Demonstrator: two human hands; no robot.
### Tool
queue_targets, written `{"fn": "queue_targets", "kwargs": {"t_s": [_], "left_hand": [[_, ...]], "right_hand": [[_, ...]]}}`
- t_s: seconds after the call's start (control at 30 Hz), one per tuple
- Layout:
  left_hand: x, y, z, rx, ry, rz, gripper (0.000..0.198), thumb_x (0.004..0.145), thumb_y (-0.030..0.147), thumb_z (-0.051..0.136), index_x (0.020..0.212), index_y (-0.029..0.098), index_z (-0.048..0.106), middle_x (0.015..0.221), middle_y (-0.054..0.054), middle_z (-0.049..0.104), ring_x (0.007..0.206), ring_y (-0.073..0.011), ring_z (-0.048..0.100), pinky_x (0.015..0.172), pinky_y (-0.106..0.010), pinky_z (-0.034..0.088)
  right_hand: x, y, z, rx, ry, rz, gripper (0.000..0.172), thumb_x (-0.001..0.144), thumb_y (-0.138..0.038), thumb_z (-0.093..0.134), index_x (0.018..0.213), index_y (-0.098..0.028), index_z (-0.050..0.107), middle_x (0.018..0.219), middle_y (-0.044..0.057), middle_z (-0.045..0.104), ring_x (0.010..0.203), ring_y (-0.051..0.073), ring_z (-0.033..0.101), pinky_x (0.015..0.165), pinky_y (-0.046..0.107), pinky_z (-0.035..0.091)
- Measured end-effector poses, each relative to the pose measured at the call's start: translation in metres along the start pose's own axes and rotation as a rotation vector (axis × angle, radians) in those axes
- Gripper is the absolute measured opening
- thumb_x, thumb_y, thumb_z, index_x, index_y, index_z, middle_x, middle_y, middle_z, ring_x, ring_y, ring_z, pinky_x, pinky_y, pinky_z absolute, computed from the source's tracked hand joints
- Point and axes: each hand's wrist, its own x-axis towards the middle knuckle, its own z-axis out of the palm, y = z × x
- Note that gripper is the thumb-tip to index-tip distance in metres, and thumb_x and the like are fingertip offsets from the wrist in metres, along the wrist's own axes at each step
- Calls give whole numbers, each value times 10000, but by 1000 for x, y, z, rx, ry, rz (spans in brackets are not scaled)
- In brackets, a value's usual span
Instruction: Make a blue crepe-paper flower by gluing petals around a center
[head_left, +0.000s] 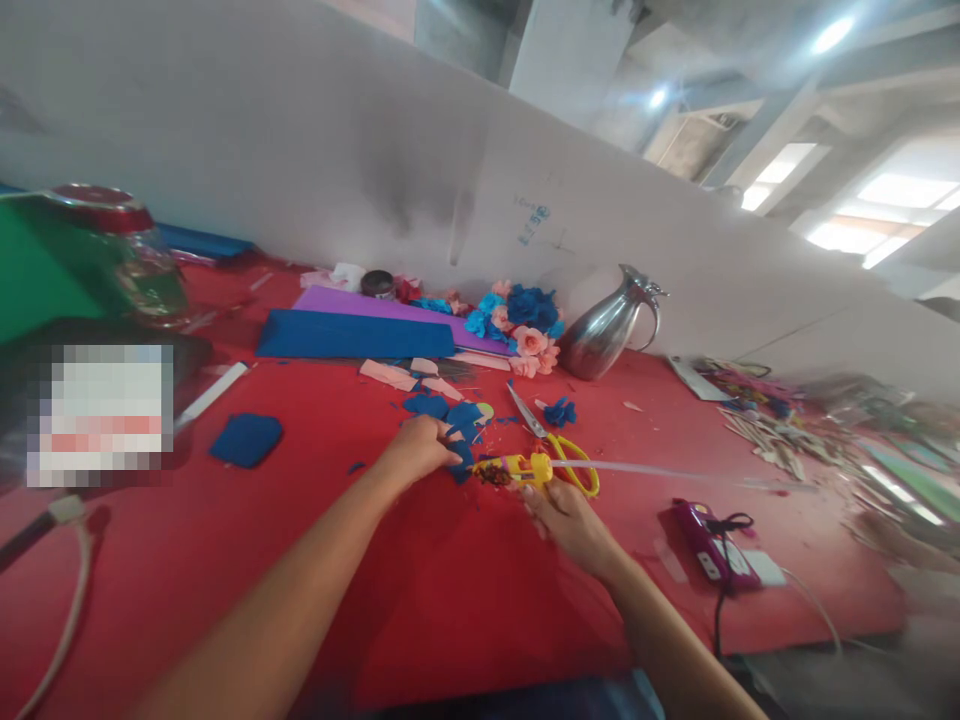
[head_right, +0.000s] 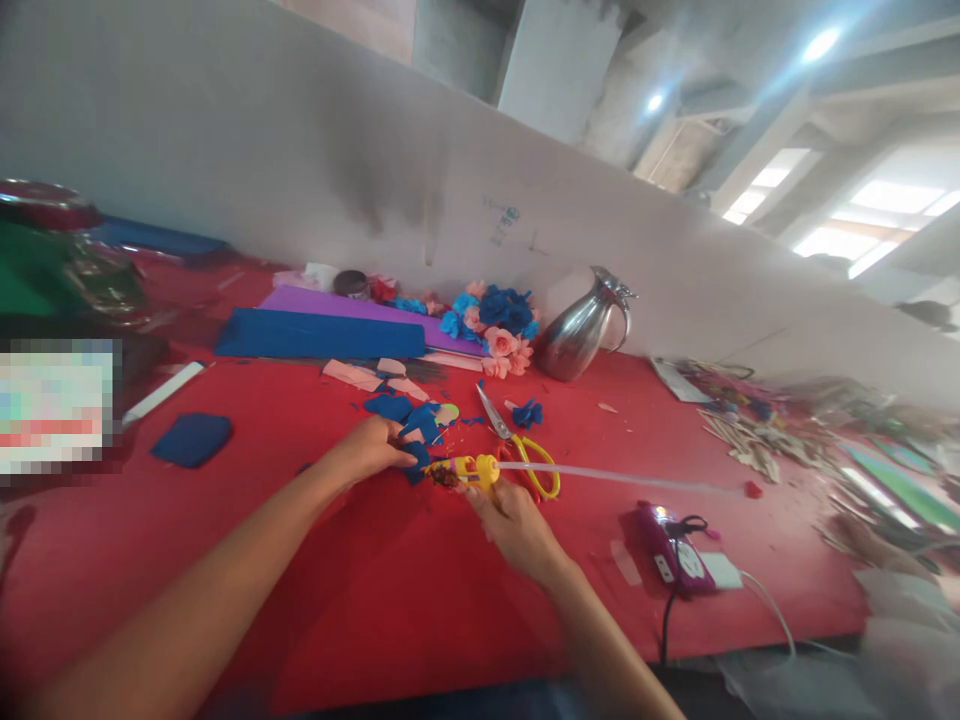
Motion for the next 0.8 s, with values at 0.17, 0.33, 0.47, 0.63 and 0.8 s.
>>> {"fn": "queue_targets", "kwargs": {"t_s": [0.17, 0.33, 0.47, 0.63, 0.8], "left_hand": [[2, -1, 0, 44, -24, 17, 90, 569, 168, 731, 581, 182, 643, 628, 19, 655, 727, -187, 622, 636, -231, 407], [2, -1, 0, 63, -41, 37, 73, 583, 161, 714, 608, 172, 647, 639, 16, 656, 688, -175, 616, 610, -230, 400], [2, 0, -2, 70, -44, 32, 76, 575, 165, 709, 592, 168, 635, 608, 11, 638, 666, -178, 609, 608, -238, 399], [2, 0, -1, 56, -51, 28, 77, 571, 177, 705, 621, 162, 649, 637, -5, 656, 669, -193, 617, 608, -255, 401], [2, -3, 0, 36, -50, 32, 67, 564, 177, 693, 615, 170, 650, 631, 0, 651, 667, -198, 615, 600, -261, 394]], "right_hand": [[1, 3, 0, 7, 11, 20, 486, 866, -626, 393, 604, -217, 381, 499, -29, 436, 455, 101, 400, 454, 240, 290], [3, 4, -2, -10, 31, 16, 460, 879, -586, 393, 605, -216, 381, 493, -32, 437, 449, 98, 397, 457, 236, 294], [3, 4, -3, 10, 36, 31, 452, 872, -591, 391, 618, -218, 385, 496, -35, 436, 447, 97, 397, 455, 233, 297], [2, 2, -4, -8, 47, 34, 479, 863, -603, 397, 579, -217, 380, 476, -35, 424, 441, 94, 394, 456, 234, 296], [6, 8, -5, 60, 59, 57, 498, 840, -633, 430, 587, -203, 419, 467, -31, 460, 441, 93, 421, 454, 224, 313]]}}
